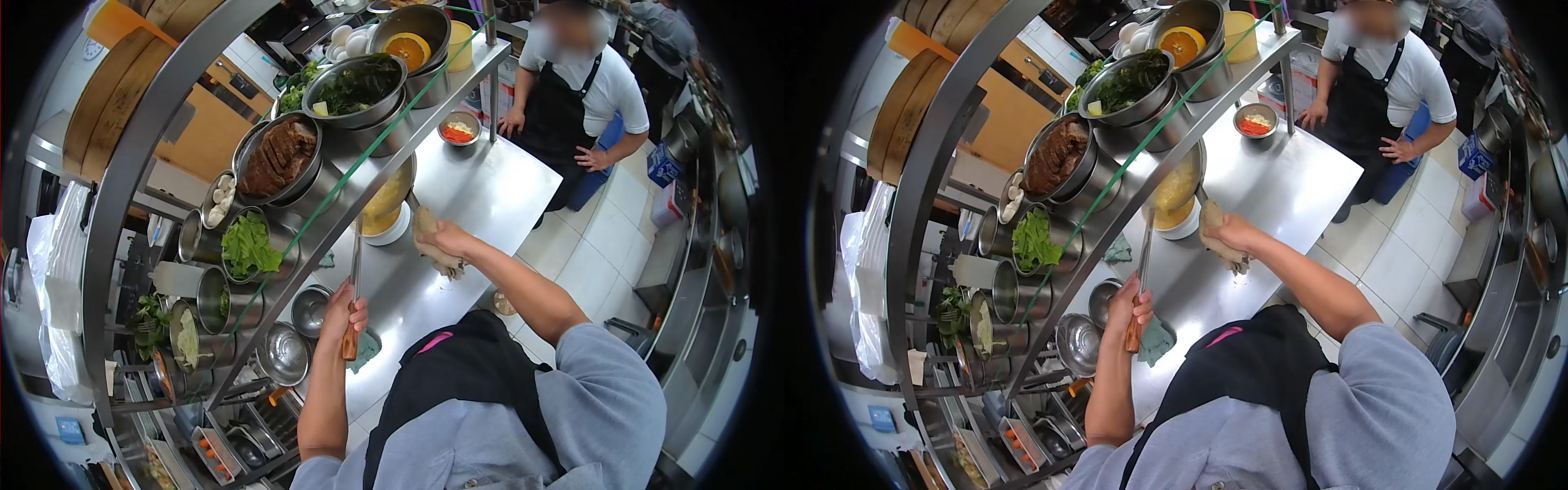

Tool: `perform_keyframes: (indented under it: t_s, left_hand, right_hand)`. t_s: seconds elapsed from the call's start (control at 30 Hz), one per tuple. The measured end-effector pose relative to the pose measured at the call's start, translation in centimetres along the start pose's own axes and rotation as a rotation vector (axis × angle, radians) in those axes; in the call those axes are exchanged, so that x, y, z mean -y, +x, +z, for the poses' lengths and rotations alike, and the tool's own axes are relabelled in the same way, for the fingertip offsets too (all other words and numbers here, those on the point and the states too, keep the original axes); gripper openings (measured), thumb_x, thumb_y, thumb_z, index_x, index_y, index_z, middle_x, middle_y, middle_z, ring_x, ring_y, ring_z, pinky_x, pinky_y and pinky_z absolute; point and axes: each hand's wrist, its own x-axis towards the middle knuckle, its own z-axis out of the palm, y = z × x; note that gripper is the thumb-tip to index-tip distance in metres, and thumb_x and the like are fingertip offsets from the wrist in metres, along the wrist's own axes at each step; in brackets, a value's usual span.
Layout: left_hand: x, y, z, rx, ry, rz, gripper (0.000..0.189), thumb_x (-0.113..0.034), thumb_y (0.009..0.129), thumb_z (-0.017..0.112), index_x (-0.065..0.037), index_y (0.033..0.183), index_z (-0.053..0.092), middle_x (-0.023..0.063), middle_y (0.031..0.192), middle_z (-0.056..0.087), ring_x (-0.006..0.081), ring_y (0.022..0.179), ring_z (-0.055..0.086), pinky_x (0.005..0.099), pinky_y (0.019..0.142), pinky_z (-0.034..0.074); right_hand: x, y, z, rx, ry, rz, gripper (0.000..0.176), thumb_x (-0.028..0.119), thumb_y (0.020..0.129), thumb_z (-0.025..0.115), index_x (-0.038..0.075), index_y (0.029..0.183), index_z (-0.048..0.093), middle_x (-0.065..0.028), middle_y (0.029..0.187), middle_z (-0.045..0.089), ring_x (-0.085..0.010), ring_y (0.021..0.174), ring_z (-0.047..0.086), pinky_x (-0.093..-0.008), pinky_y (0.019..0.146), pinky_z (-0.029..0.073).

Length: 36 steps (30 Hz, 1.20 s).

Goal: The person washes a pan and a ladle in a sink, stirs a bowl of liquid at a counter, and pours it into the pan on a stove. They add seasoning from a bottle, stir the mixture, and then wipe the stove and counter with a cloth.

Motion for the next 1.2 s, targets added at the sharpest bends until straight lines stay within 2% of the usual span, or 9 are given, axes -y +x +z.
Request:
perform_keyframes:
  t_s: [0.07,0.2,0.4,0.47,0.6,0.83,1.0,1.1,1.2]
  left_hand:
    - [0.3,0.4,0.1,0.146,-0.345,-0.081,0.022,-0.029,0.107,0.048,-0.012,0.122,0.047,-0.0006,0.072,0.045,0.0045,0.044,0.036,0.0217,0.037,0.036]
    - [0.9,1.4,0.0,0.278,-0.523,-0.153,0.021,-0.030,0.108,0.047,-0.010,0.103,0.045,-0.0002,0.074,0.045,0.0027,0.045,0.037,0.0201,0.036,0.035]
    - [-0.3,1.5,1.5,0.504,-0.722,-0.195,0.034,-0.025,0.108,0.045,-0.001,0.133,0.047,0.0012,0.076,0.044,0.0034,0.045,0.040,0.0204,0.037,0.039]
    - [-1.0,1.0,1.7,0.570,-0.845,-0.198,0.044,-0.022,0.109,0.042,-0.002,0.148,0.037,0.0024,0.079,0.043,0.0038,0.046,0.041,0.0204,0.038,0.040]
    - [-2.7,-1.1,0.6,0.626,-0.903,-0.175,0.045,-0.021,0.110,0.037,-0.002,0.151,0.034,0.0028,0.080,0.041,0.0040,0.046,0.041,0.0200,0.038,0.040]
    - [-3.2,-3.5,-4.6,0.494,-0.651,-0.085,0.045,-0.027,0.111,0.037,-0.007,0.151,0.035,0.0010,0.078,0.040,0.0026,0.046,0.040,0.0192,0.037,0.040]
    - [-0.2,-1.1,-7.8,0.271,-0.456,-0.097,0.016,-0.030,0.108,0.048,-0.016,0.116,0.050,-0.0004,0.075,0.045,0.0039,0.045,0.041,0.0199,0.036,0.038]
    - [1.6,0.0,-7.5,0.171,-0.273,-0.039,0.017,-0.030,0.108,0.047,-0.017,0.117,0.050,0.0001,0.073,0.046,0.0052,0.045,0.042,0.0209,0.036,0.038]
    - [3.4,0.7,-6.8,0.069,-0.012,0.047,0.035,-0.028,0.108,0.045,-0.017,0.141,0.042,0.0005,0.072,0.047,0.0062,0.045,0.041,0.0226,0.037,0.038]
  right_hand:
    - [-1.0,0.9,0.3,0.023,0.051,-0.016,0.026,0.024,0.092,0.067,0.000,0.101,0.066,-0.0096,0.087,0.070,-0.0187,0.071,0.067,-0.0335,0.063,0.055]
    - [-1.9,1.7,0.3,0.026,0.133,0.013,0.026,0.025,0.093,0.067,0.000,0.101,0.065,-0.0082,0.083,0.068,-0.0177,0.068,0.065,-0.0335,0.060,0.054]
    - [-1.9,-0.2,-0.1,0.057,0.123,0.005,0.027,0.027,0.093,0.068,0.003,0.103,0.066,-0.0081,0.089,0.068,-0.0168,0.074,0.065,-0.0321,0.066,0.054]
    - [-1.1,-1.5,-0.1,0.071,0.145,0.024,0.028,0.028,0.093,0.068,0.003,0.103,0.066,-0.0081,0.090,0.068,-0.0167,0.076,0.065,-0.0320,0.067,0.054]
    - [-0.4,-3.3,-0.2,0.080,0.224,0.016,0.031,0.030,0.093,0.069,0.002,0.104,0.066,-0.0079,0.092,0.068,-0.0166,0.078,0.064,-0.0328,0.069,0.053]
    - [-1.8,-4.0,-2.4,0.015,0.234,0.071,0.037,0.034,0.093,0.069,0.001,0.108,0.063,-0.0097,0.092,0.067,-0.0182,0.078,0.062,-0.0334,0.068,0.052]
    - [-3.4,-5.6,-3.0,-0.071,0.250,-0.008,0.037,0.033,0.093,0.068,0.001,0.111,0.062,-0.0108,0.096,0.067,-0.0190,0.080,0.063,-0.0342,0.070,0.053]
    - [-4.2,-7.4,-2.8,-0.094,0.255,-0.023,0.036,0.033,0.093,0.068,0.002,0.111,0.062,-0.0105,0.096,0.067,-0.0192,0.081,0.063,-0.0348,0.071,0.053]
    - [-4.8,-10.2,-2.4,-0.120,0.300,0.014,0.036,0.033,0.093,0.069,0.002,0.111,0.062,-0.0095,0.094,0.067,-0.0178,0.080,0.063,-0.0337,0.070,0.053]
